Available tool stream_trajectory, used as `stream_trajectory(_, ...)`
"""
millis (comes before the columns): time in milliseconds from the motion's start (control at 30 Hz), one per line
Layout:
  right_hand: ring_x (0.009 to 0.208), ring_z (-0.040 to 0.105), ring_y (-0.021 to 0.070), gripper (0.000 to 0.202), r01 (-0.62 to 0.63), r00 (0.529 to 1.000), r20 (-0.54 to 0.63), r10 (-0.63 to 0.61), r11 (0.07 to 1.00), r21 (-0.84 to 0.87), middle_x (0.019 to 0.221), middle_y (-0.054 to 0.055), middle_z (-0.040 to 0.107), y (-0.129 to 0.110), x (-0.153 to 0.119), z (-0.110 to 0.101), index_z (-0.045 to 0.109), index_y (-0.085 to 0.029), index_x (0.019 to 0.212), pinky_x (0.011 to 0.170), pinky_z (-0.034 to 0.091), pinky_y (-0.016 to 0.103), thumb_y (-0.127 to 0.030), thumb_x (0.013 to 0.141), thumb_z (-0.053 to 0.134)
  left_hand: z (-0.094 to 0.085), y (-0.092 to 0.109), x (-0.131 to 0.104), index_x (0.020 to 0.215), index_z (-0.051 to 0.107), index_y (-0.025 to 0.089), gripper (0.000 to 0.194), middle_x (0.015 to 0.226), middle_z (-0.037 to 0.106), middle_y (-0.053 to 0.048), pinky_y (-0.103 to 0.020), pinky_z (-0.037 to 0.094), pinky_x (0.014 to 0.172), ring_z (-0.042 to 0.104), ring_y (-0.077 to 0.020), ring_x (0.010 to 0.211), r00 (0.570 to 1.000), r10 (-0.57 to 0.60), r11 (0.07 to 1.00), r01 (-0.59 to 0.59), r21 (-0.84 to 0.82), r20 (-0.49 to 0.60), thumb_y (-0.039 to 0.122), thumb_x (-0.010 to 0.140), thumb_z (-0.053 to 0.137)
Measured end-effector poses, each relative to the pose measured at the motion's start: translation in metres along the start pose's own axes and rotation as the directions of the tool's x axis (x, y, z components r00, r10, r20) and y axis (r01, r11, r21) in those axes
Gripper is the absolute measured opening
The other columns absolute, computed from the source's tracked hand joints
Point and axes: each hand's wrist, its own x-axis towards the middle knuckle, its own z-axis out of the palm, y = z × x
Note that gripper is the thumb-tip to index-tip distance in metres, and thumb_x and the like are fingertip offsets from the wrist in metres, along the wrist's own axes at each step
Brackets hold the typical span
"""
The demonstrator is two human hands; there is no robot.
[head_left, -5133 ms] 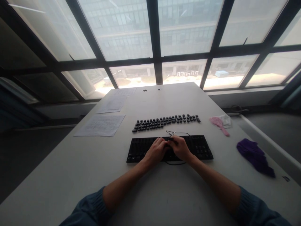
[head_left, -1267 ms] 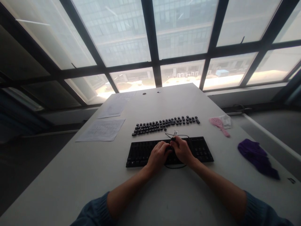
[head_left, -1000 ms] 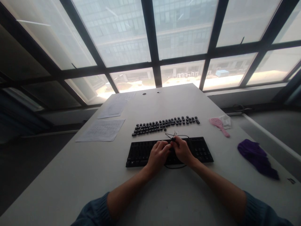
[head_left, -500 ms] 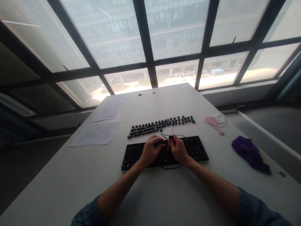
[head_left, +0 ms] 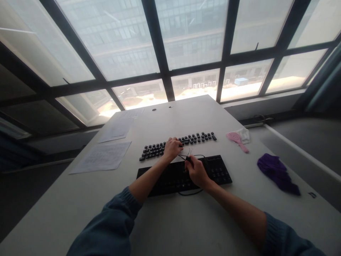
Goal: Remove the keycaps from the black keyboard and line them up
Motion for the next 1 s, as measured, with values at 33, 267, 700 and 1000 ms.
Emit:
stream_trajectory(33, 0.06, 0.061, 0.0181, 0.012, -0.002, 1.0, 0.002, 0.002, 1.0, 0.002, 0.067, 0.0, 0.063, 0.0, 0.0, 0.0, 0.053, -0.023, 0.084, 0.06, 0.045, 0.026, -0.027, 0.094, 0.048, 0.002, -0.001, 0.0, 0.082, 0.078, 0.023, 0.009, 0.098, 0.066, -0.007, -0.041, 0.046, 0.091, 0.056, -0.0274, 0.099, 1.0, -0.003, 1.0, 0.003, -0.001, 0.001, 0.024, 0.073, 0.078)
stream_trajectory(267, 0.059, 0.061, 0.0177, 0.012, 0.005, 1.0, 0.005, -0.005, 1.0, 0.015, 0.066, 0.0, 0.063, -0.003, 0.0, -0.001, 0.052, -0.022, 0.083, 0.06, 0.045, 0.027, -0.026, 0.094, 0.048, -0.001, -0.01, -0.005, 0.091, 0.077, 0.024, 0.019, 0.1, 0.065, -0.006, -0.04, 0.045, 0.094, 0.055, -0.0256, 0.099, 1.0, -0.012, 0.999, 0.011, -0.038, -0.021, 0.03, 0.073, 0.08)
stream_trajectory(700, 0.058, 0.06, 0.0174, 0.015, -0.008, 1.0, 0.008, 0.008, 0.999, 0.048, 0.065, 0.0, 0.063, -0.001, -0.001, 0.0, 0.052, -0.022, 0.083, 0.059, 0.046, 0.027, -0.031, 0.094, 0.05, -0.008, -0.018, -0.016, 0.089, 0.073, 0.022, 0.021, 0.097, 0.062, -0.007, -0.039, 0.045, 0.092, 0.053, -0.0265, 0.099, 0.999, -0.004, 1.0, 0.004, -0.003, -0.047, 0.025, 0.07, 0.082)
stream_trajectory(1000, 0.054, 0.059, 0.0164, 0.029, -0.074, 0.935, -0.3, 0.189, 0.931, 0.356, 0.062, 0.001, 0.061, -0.005, 0.012, -0.008, 0.048, -0.022, 0.079, 0.053, 0.046, 0.027, -0.046, 0.095, 0.047, -0.039, 0.018, -0.058, 0.095, 0.07, 0.02, 0.011, 0.094, 0.065, -0.006, -0.039, 0.046, 0.092, 0.057, -0.023, 0.096, 0.989, 0.039, 0.988, -0.06, -0.144, -0.145, 0.025, 0.088, 0.063)
